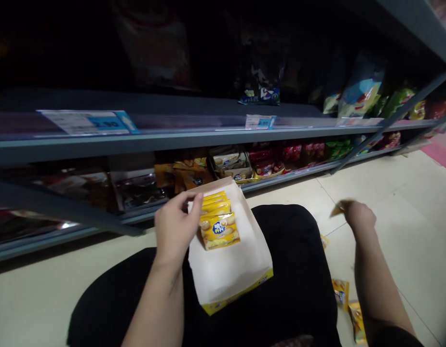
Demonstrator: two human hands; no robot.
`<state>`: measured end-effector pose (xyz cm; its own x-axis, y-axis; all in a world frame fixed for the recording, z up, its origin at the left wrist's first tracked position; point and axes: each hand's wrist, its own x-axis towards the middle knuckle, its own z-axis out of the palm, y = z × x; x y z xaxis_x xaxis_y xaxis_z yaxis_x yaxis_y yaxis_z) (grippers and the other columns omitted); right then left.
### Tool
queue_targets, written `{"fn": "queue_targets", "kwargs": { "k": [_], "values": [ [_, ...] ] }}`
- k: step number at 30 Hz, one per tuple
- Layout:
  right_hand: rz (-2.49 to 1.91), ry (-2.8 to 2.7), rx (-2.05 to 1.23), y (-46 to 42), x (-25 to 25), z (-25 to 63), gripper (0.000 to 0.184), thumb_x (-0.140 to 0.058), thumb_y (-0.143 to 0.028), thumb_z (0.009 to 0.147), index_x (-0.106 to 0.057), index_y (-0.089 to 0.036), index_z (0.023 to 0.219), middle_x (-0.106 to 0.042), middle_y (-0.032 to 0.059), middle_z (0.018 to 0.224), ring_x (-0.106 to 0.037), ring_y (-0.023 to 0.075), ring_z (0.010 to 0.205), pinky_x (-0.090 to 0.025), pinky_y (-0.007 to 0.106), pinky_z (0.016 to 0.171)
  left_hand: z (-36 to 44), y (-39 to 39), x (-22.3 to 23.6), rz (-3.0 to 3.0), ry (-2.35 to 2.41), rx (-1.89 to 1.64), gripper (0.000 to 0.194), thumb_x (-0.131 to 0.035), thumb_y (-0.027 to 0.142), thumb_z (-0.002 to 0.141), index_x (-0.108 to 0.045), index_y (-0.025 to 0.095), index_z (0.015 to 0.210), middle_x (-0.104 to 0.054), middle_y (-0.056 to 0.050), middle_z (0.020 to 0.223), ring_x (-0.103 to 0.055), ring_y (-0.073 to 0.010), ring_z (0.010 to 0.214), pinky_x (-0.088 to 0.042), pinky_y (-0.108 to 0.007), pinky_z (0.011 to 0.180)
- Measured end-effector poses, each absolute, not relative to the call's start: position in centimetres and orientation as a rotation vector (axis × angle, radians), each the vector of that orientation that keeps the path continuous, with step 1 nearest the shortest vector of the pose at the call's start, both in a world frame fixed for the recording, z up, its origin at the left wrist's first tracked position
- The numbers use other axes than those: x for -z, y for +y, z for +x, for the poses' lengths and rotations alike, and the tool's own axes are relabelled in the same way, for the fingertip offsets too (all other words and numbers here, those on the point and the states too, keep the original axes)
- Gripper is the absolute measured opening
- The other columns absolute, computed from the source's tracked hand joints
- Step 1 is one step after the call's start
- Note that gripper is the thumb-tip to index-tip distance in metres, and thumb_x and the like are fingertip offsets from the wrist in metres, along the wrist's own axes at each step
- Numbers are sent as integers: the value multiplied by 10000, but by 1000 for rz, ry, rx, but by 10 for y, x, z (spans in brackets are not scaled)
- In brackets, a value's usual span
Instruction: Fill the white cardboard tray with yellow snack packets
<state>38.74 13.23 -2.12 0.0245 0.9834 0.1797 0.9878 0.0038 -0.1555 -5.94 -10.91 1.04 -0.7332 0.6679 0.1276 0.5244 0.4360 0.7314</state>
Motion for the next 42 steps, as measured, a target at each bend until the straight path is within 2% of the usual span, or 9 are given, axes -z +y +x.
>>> {"fn": "queue_targets", "kwargs": {
  "k": [4,7,10,16,20,23,31,38,42],
  "values": [
    [-1422,-2479,56,87,-16,239,188,-572,-252,952,-754,-249,1001,-726,115,829,-683,285,789,-566,445,781,-42,-103,-10,861,1817,-1381,592,-597,715,830,-699,167,1031,-752,-100,971,-723,-237,815,-550,-327,745],
    [-574,-2636,-27,30,-15,146,235,-549,-178,987,-719,-235,1138,-737,125,1151,-660,300,1095,-538,464,991,-35,-102,-11,745,1537,-1386,811,-633,792,763,-600,165,1277,-728,-142,1147,-743,-265,879,-581,-338,726],
    [-106,-2657,-106,-7,1,105,329,-491,-146,1019,-645,-249,1291,-633,90,1401,-522,265,1364,-453,477,1144,-38,-101,-7,669,1567,-1479,770,-766,703,703,-622,151,1219,-728,-140,1163,-712,-299,1052,-589,-352,842],
    [-351,-2291,-671,13,20,129,497,-565,-301,1011,-472,-270,1498,-475,120,1559,-370,299,1490,-414,535,1174,-49,-97,-1,711,1499,-1494,612,-766,647,756,-672,148,1097,-751,-112,1055,-714,-263,965,-578,-353,870],
    [-685,-1810,-1366,39,27,134,483,-614,-510,980,-564,-258,1389,-703,103,1255,-679,258,1122,-594,392,896,-45,-95,-1,869,1558,-1439,522,-670,663,822,-660,160,962,-740,-76,912,-694,-216,815,-549,-290,749],
    [-674,-1733,-1634,43,34,130,386,-721,-570,890,-697,-222,1053,-751,38,907,-704,201,821,-583,307,752,-42,-94,-1,1030,1893,-1372,459,-503,593,930,-570,191,717,-657,-39,680,-622,-179,651,-431,-246,593],
    [-577,-1883,-1600,29,26,134,280,-774,-481,871,-730,-204,882,-752,29,858,-696,188,787,-547,287,740,-50,-94,-3,1188,2680,-878,432,-377,398,985,-684,175,779,-674,-102,667,-574,-209,590,-240,-303,573],
    [-768,-1745,-1762,52,52,128,465,-796,-579,789,-688,-190,1020,-773,47,832,-731,200,764,-577,337,773,-87,-123,-14,1485,2067,-529,455,-481,506,962,-680,201,689,-667,-32,674,-555,-169,607,-286,-255,572],
    [-696,-1936,-1571,49,51,129,324,-723,-491,885,-711,-191,1007,-779,61,900,-742,204,787,-583,323,754,-76,-124,-7,1479,1900,-289,230,-635,310,884,-688,215,682,-694,-13,731,-611,-183,696,-324,-240,599]
  ]
}}
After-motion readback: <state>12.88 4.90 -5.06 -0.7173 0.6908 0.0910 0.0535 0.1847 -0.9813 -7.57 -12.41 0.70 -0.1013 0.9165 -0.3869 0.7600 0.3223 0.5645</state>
